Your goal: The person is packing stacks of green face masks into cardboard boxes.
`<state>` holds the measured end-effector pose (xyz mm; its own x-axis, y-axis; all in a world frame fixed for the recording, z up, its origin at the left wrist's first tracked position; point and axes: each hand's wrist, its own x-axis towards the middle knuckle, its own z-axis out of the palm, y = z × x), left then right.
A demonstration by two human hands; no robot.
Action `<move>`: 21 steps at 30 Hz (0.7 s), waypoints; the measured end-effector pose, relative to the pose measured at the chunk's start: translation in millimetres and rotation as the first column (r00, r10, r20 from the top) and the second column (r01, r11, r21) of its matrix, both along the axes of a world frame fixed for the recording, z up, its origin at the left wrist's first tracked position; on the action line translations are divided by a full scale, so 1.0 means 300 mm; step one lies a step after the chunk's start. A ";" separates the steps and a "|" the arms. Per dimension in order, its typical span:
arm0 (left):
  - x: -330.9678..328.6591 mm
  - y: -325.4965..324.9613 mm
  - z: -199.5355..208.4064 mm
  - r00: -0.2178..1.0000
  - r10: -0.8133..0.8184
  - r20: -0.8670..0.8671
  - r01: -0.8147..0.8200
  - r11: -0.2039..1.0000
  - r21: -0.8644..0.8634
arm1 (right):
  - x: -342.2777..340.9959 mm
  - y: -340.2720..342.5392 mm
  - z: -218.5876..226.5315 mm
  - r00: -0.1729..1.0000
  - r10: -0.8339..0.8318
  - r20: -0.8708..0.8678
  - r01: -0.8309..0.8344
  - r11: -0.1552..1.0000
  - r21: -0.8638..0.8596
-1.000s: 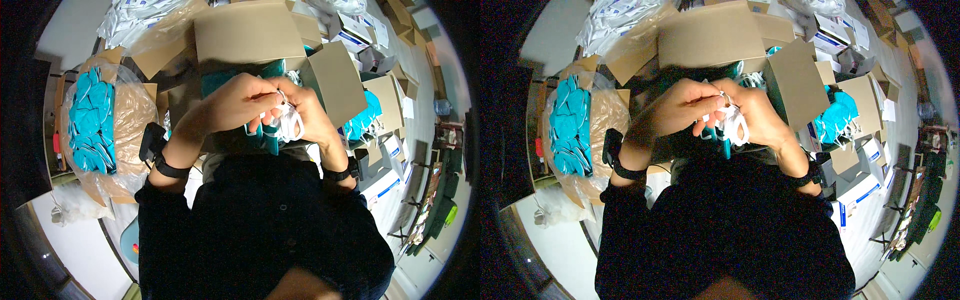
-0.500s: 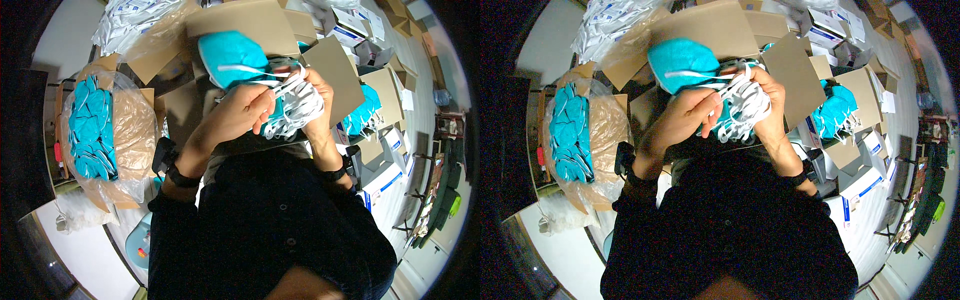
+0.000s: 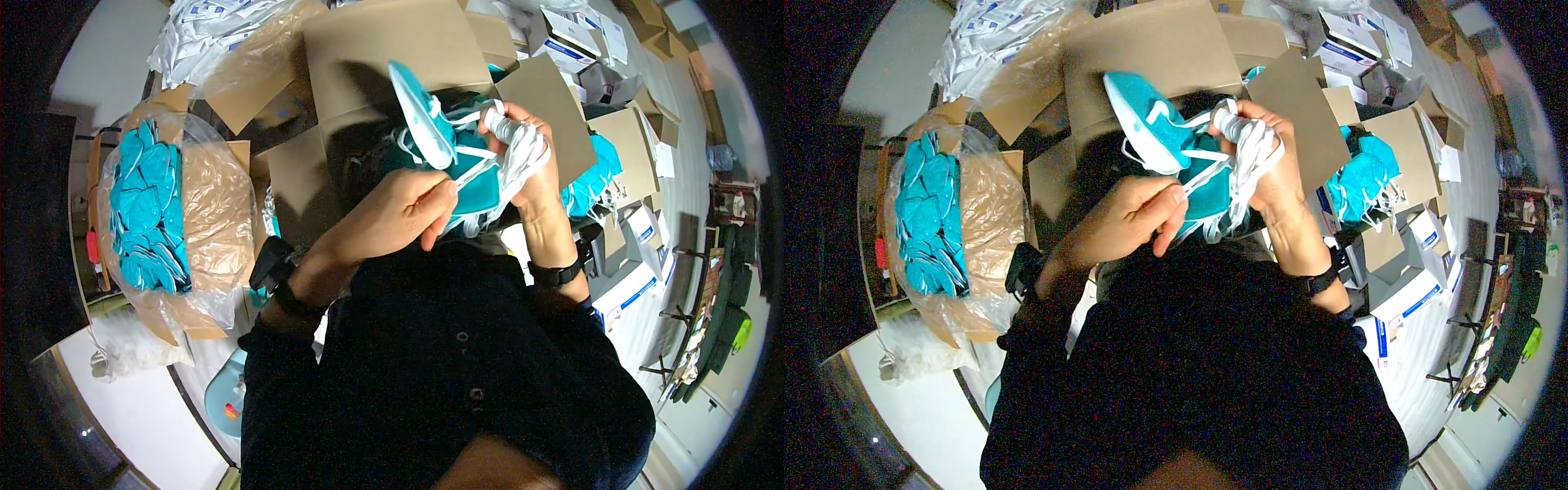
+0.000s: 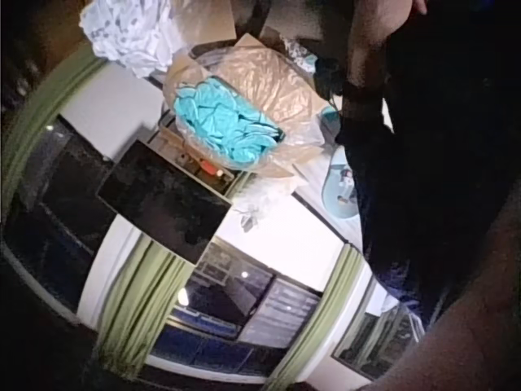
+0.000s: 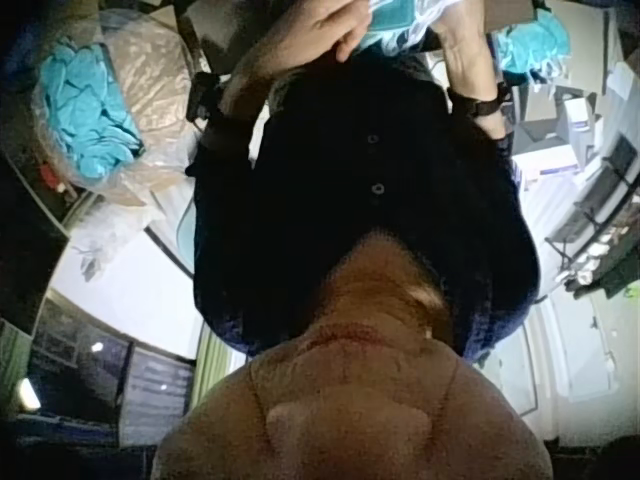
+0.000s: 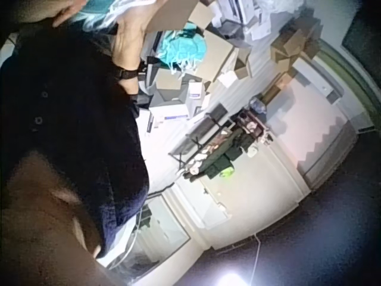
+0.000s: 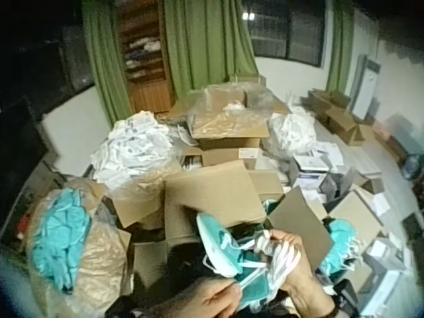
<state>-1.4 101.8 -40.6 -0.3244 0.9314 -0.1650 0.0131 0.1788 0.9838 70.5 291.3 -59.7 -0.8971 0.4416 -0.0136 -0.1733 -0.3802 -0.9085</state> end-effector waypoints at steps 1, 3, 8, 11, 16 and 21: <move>-0.005 -0.015 0.005 1.000 -0.009 -0.012 0.009 1.000 -0.026 | -0.009 -0.003 -0.005 0.999 -0.030 -0.015 0.030 1.000 -0.002; -0.020 -0.040 0.049 0.999 -0.045 -0.031 0.042 0.997 -0.066 | -0.021 -0.002 -0.001 0.997 -0.036 -0.064 0.036 0.999 -0.003; -0.033 -0.127 0.028 0.999 -0.027 -0.037 0.025 0.999 -0.039 | -0.065 0.003 0.032 0.992 -0.076 -0.099 0.078 0.997 0.008; -0.044 -0.164 0.049 0.996 -0.031 -0.087 0.028 0.999 -0.038 | -0.076 0.035 0.038 0.991 -0.108 -0.081 0.110 0.994 0.015; -0.062 -0.251 0.042 0.991 -0.043 -0.127 0.035 0.997 -0.062 | -0.076 0.189 0.006 0.990 -0.079 -0.121 0.086 0.995 0.051; -0.072 -0.276 0.046 0.990 -0.037 -0.138 0.022 0.994 -0.109 | -0.096 0.227 0.039 0.930 -0.363 0.062 0.348 0.921 0.173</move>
<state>-22.9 19.1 -26.9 -0.3239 0.9204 -0.2191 0.1557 0.2802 0.9472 41.8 359.3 -48.1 -0.6789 0.7342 0.0078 -0.1847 -0.1604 -0.9696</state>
